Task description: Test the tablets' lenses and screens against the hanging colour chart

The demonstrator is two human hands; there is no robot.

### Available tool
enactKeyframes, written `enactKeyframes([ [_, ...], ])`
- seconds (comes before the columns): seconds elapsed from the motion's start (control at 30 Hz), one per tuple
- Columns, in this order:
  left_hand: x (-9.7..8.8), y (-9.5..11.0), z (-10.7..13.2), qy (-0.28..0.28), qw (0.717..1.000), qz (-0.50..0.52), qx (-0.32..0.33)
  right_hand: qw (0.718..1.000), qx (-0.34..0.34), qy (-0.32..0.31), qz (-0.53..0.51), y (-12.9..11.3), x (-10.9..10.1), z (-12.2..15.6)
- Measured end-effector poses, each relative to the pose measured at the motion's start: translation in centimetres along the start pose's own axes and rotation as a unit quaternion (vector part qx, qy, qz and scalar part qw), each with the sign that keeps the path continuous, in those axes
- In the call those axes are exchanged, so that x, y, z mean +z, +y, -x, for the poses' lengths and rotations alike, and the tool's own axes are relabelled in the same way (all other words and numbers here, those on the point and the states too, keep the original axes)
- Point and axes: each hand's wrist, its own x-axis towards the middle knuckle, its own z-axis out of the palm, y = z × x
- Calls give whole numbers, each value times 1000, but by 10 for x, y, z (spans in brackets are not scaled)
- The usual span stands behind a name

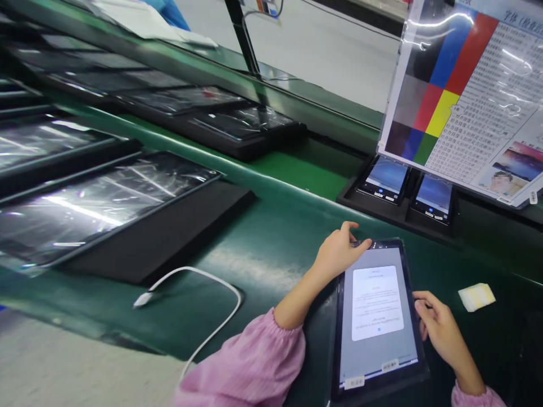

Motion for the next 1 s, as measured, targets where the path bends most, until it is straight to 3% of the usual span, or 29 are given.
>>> enactKeyframes([
  [0.3, -18, -18, 3, -4, 999, -13, -46, 997, 6, -70, -21, -6, 26, -6],
  [0.6, -12, -22, 3, 12, 998, 22, -55, 997, 5, -78, 19, -18, 6, -5],
  [0.7, -11, -26, 2, 19, 998, 33, -55, 993, -22, -8, 120, -24, -18, -16],
  [0.83, -14, -30, 7, 29, 997, 54, -38, 967, -19, 153, 204, -32, -71, -56],
  [0.93, -16, -39, 34, 62, 996, 62, -3, 922, 44, 287, 256, -34, -112, -91],
  [1.0, -15, -51, 68, 96, 991, 83, 46, 901, 93, 318, 281, -32, -132, -111],
])
